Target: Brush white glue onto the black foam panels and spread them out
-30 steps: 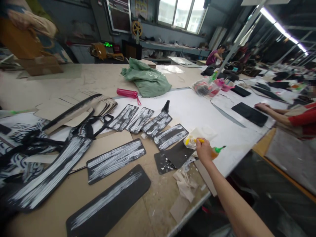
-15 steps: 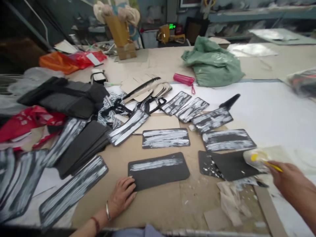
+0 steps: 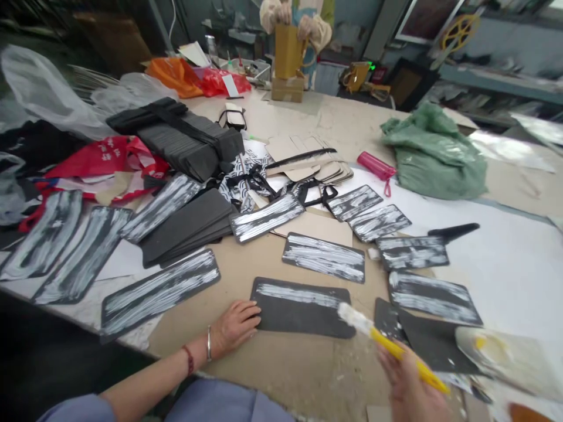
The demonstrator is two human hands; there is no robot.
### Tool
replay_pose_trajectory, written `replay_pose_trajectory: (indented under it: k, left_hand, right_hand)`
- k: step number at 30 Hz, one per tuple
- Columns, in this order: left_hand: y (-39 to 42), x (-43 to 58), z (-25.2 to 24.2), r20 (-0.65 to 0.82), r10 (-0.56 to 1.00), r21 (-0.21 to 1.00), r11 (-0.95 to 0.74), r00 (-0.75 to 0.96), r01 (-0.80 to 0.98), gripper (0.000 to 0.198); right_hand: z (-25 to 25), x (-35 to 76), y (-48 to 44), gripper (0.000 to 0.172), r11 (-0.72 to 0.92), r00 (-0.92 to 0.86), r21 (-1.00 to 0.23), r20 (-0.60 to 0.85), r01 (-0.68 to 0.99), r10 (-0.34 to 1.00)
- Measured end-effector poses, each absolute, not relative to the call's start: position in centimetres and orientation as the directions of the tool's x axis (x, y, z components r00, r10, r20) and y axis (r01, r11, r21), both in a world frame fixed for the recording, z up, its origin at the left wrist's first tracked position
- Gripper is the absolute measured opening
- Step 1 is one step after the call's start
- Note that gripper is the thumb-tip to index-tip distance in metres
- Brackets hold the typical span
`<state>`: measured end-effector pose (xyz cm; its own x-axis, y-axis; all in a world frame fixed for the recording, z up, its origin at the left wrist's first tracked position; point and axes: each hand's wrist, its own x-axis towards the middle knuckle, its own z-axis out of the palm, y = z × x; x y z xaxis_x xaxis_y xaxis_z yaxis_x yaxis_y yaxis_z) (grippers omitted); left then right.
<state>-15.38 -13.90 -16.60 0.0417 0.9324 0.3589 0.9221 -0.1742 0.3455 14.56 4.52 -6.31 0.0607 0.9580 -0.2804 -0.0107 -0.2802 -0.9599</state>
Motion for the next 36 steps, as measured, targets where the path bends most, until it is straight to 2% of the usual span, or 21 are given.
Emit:
replay_pose_trajectory:
  k: [3,6,10,17,22,30,36]
  left_hand:
    - [-14.0,-15.4,-16.8,0.379,0.925,0.378,-0.177,0.023,0.909,0.014]
    - [-14.1,-15.5,-17.0,0.406,0.914,0.397,-0.178,0.001,0.901,0.015]
    - [-14.3,-15.4,-17.2,0.409,0.912,0.413,-0.171,-0.014,0.894,0.017]
    - [-14.3,-15.3,-17.4,0.431,0.902,0.426,-0.178,-0.026,0.887,0.017]
    - [-14.1,-15.4,-17.2,0.465,0.885,0.423,-0.186,-0.036,0.887,0.017]
    - [-13.7,-15.4,-16.4,0.475,0.880,0.370,-0.200,0.000,0.907,0.020]
    - [-13.6,-15.4,-16.6,0.502,0.865,0.337,-0.218,0.021,0.916,0.022]
  right_hand:
    - [-7.7,6.9,1.4,0.048,-0.477,-0.088,-0.867,-0.469,-0.143,0.879]
    - [-9.0,1.0,-0.3,0.048,-0.537,-0.171,-0.832,-0.514,-0.139,0.841]
    - [-10.5,-1.2,-0.7,0.048,-0.554,-0.198,-0.824,-0.528,-0.118,0.826]
    - [-11.7,1.7,1.4,0.046,-0.477,-0.099,-0.875,-0.470,-0.080,0.877]
    - [-12.1,6.8,4.3,0.041,-0.385,0.032,-0.921,-0.387,-0.060,0.921]
    - [-12.1,12.4,8.5,0.038,-0.304,0.247,-0.951,-0.307,-0.051,0.919]
    - [-11.6,11.6,8.5,0.039,-0.287,0.235,-0.957,-0.290,-0.046,0.928]
